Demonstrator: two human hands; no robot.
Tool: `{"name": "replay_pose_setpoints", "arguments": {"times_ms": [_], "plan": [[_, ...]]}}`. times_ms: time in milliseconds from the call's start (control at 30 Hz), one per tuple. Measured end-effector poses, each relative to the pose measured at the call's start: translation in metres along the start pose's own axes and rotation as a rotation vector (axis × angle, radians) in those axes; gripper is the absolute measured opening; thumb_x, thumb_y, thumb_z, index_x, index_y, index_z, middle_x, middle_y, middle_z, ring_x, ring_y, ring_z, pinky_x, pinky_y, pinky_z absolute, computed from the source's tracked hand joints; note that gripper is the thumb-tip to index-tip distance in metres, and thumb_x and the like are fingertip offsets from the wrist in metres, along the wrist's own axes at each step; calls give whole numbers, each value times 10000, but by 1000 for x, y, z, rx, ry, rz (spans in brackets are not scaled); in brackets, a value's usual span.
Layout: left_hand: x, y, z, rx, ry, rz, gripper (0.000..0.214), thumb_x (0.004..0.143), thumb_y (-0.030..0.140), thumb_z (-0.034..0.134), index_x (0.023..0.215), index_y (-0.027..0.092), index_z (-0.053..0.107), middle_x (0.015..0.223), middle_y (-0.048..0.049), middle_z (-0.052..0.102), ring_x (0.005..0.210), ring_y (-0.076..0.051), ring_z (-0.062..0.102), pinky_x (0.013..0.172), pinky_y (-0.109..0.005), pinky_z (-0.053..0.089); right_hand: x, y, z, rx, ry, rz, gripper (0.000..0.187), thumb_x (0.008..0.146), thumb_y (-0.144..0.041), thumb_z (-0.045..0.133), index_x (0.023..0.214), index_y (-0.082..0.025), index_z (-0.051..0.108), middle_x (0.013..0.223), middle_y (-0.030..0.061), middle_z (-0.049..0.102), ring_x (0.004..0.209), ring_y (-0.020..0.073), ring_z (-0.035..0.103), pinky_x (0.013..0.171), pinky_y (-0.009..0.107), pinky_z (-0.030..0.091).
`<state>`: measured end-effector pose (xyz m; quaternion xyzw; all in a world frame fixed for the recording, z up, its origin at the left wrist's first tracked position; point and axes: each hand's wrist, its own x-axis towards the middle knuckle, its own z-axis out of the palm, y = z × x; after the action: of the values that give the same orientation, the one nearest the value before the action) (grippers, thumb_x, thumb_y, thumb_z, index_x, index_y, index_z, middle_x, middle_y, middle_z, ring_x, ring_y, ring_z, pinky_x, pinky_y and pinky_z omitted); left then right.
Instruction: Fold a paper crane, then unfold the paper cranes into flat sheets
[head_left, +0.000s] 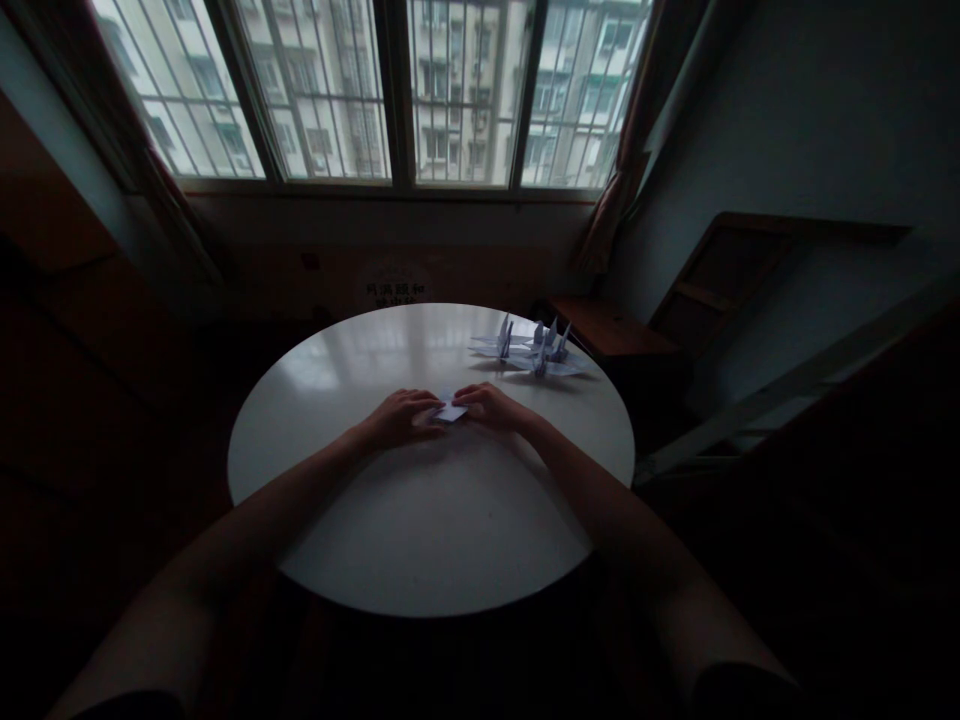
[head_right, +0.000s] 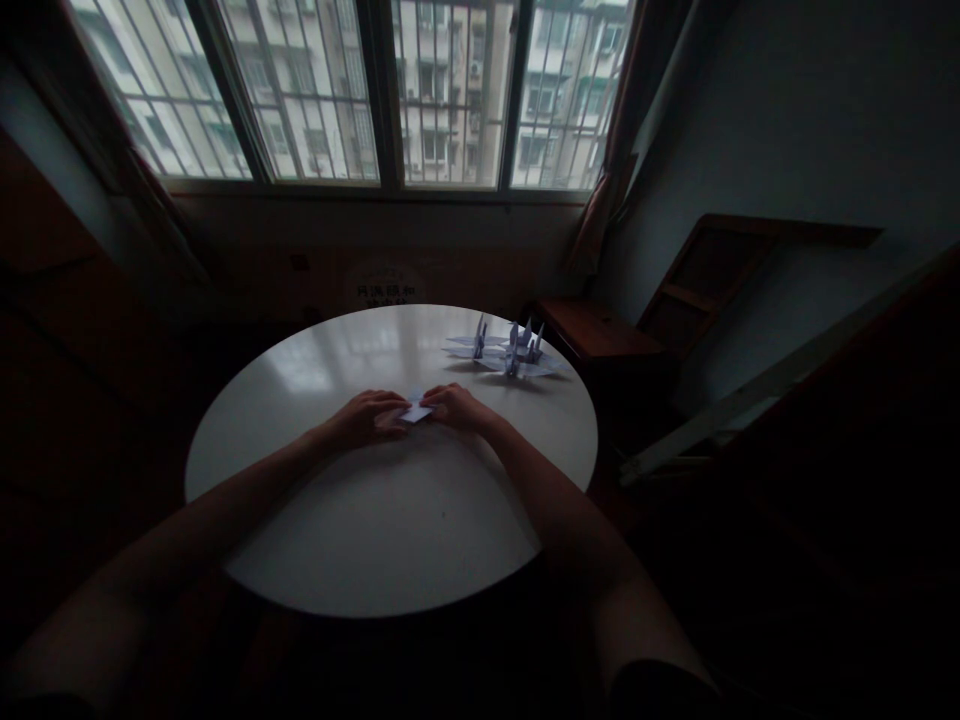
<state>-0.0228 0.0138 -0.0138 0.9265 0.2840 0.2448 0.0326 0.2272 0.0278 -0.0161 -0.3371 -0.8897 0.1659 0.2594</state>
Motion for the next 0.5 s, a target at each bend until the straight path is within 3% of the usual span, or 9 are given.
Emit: {"name": "replay_pose_setpoints", "arguments": {"times_ms": [200,333,500], "plan": [[3,-11,5,-137,139,28,258,939,367,527,1023,231,729,937,-74,730,828,-158,670,798,-295,495,3,-10,-2,84,173,-73,142,842,-271,668,936,-211,756,1080,124,695,965,208,650,888,390,490],[4,-11,5,-372,275,-103,350,929,432,526,877,163,743,826,-81,734,763,-171,680,719,-267,513,3,-14,-4,158,197,-47,204,808,-361,698,893,-179,738,995,99,710,942,209,637,886,363,475],[5,-3,2,-588,251,-268,461,871,534,572,706,129,721,712,-77,729,741,-202,695,715,-284,533,3,-7,0,158,185,96,256,815,-393,649,800,-144,708,786,42,682,779,171,587,744,289,453]]}}
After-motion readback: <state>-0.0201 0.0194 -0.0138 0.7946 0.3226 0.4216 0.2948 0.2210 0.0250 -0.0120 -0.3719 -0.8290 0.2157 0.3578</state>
